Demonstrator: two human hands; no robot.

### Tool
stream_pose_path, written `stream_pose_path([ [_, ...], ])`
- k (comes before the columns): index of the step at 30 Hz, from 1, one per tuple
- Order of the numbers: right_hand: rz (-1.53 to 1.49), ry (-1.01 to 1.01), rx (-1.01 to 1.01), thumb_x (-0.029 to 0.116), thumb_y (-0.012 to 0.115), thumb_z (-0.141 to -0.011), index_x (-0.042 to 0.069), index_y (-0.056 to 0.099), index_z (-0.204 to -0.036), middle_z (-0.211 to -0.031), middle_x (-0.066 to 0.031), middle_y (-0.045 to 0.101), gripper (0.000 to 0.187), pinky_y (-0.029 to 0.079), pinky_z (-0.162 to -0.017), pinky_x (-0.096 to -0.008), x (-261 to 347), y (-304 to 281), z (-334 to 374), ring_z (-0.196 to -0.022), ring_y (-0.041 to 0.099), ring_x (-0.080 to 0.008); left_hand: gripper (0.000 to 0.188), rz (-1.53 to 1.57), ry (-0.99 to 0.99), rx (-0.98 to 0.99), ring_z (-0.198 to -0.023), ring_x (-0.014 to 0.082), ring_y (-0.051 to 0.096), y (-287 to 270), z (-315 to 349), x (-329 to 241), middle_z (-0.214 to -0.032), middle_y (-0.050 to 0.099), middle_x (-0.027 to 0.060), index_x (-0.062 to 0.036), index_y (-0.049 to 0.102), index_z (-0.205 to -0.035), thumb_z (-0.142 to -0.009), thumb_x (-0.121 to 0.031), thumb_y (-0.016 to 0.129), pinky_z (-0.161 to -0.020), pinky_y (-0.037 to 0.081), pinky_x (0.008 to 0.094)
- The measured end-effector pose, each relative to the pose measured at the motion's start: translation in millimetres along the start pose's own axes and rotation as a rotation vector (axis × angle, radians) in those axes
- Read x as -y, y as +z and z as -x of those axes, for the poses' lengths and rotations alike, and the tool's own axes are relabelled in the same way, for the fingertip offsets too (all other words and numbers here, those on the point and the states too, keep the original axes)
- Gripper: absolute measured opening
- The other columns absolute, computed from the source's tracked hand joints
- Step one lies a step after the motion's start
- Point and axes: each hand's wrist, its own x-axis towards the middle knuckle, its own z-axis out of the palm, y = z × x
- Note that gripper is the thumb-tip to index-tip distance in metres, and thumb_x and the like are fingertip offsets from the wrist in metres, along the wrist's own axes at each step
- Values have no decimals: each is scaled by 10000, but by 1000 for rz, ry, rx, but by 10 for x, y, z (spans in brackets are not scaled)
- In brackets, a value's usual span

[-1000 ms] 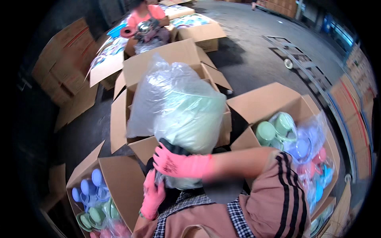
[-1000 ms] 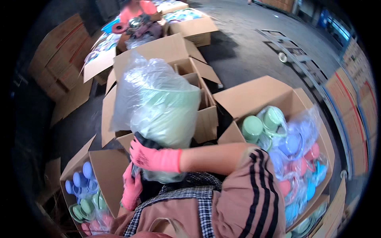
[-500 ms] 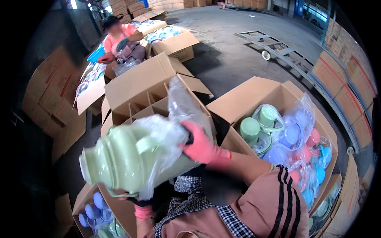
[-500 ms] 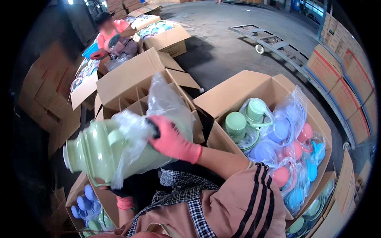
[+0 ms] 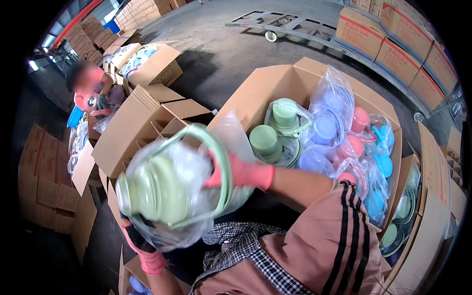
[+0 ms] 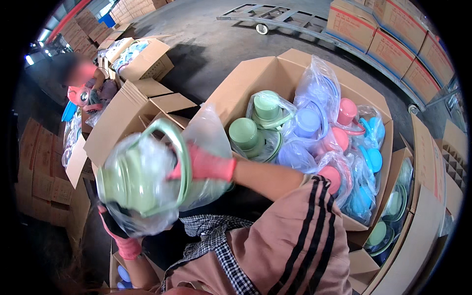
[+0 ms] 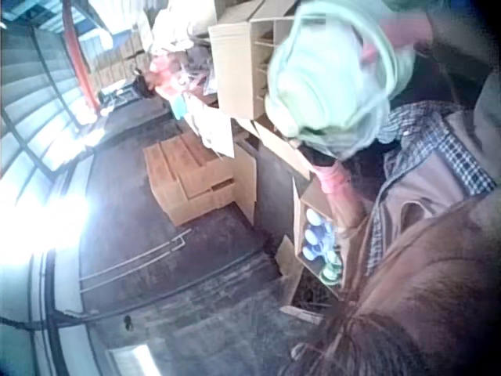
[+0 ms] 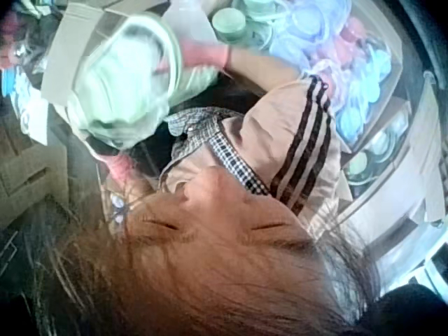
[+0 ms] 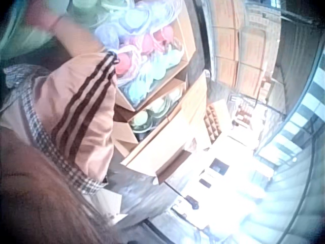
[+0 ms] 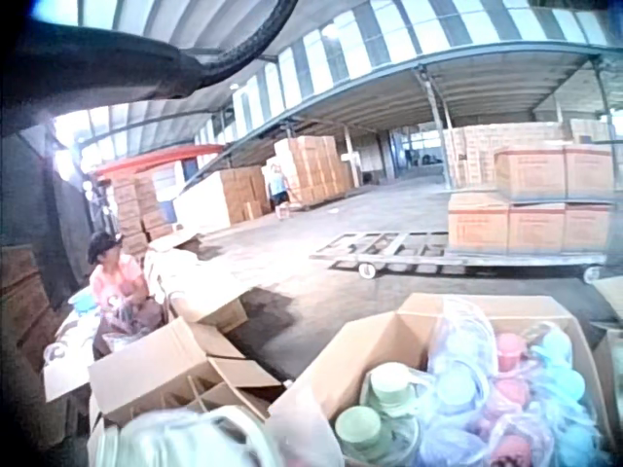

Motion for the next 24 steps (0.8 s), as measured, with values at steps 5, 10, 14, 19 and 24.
stream_pose_path([
  [5,-297,-80,-553,324,738,-603,-10,468,-1114,-1041,-151,557,667,411,-865,-361,-331,-1176,-139,-988,529,-243,796,-404,385,141,-1205,272,345,1151,-491,-429,-1291,360,150,40,300,-1267,-763,-529,538,-1002,250,367],
  [10,-12,77,-904,327,717,-624,-12,489,-1096,-1028,-158,565,624,413,-860,-364,-1147,-2285,73,-983,534,-255,588,-419,165,133,-1162,257,402,708,-678,56,-1253,409,150,27,348,-1247,-821,-339,521,-986,270,354],
  [14,339,421,-1010,329,699,-642,-13,505,-1082,-1018,-163,572,590,414,-855,-366,-2126,-2685,557,-979,537,-264,424,-501,-23,118,-1122,230,438,438,-713,399,-1206,455,129,24,408,-1207,-835,-166,482,-941,306,310],
  [19,542,772,-920,332,678,-664,-15,525,-1064,-1006,-170,579,551,416,-850,-369,-3077,-2337,1189,-974,542,-276,367,-542,-130,99,-1090,211,460,-45,-602,699,-1168,488,114,25,438,-1176,-833,-99,476,-925,331,305],
  [24,684,801,-779,335,656,-685,-16,546,-1046,-993,-176,587,516,418,-844,-372,-3621,-2190,1160,-969,546,-288,349,-644,-240,63,-1062,196,472,-267,-424,861,-1125,513,103,27,454,-1153,-823,-80,487,-923,341,306],
])
